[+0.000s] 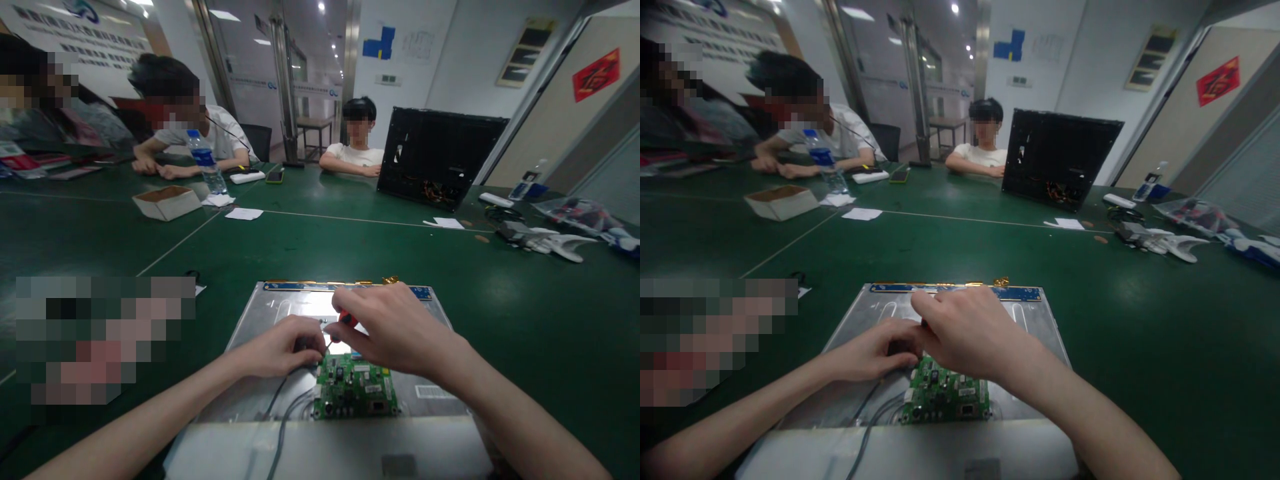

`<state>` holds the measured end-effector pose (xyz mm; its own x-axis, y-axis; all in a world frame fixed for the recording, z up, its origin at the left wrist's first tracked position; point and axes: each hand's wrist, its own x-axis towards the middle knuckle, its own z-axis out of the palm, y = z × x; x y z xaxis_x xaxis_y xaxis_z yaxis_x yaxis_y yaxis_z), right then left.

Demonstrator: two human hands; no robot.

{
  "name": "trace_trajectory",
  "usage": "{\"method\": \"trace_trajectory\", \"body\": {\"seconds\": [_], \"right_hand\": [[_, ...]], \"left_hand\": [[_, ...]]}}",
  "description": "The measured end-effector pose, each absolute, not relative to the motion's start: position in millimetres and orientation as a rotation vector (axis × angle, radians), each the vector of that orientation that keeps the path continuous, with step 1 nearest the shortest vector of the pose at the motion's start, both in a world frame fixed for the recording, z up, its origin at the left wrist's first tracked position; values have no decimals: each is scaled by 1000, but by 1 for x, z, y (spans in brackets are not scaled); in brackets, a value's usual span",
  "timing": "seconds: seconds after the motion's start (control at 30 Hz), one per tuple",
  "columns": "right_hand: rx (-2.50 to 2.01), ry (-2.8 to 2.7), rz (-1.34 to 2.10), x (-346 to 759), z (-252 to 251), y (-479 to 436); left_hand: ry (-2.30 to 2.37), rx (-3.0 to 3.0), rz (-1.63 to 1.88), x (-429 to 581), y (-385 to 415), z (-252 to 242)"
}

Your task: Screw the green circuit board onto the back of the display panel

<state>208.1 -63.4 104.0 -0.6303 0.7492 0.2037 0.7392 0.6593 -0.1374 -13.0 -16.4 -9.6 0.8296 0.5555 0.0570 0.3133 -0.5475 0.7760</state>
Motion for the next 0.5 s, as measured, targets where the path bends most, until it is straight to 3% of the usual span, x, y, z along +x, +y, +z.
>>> {"method": "trace_trajectory", "body": {"seconds": [0.5], "right_hand": [[-1079, -2647, 92, 209, 106, -64]], "left_hand": [[578, 2193, 368, -14, -13, -11]]}}
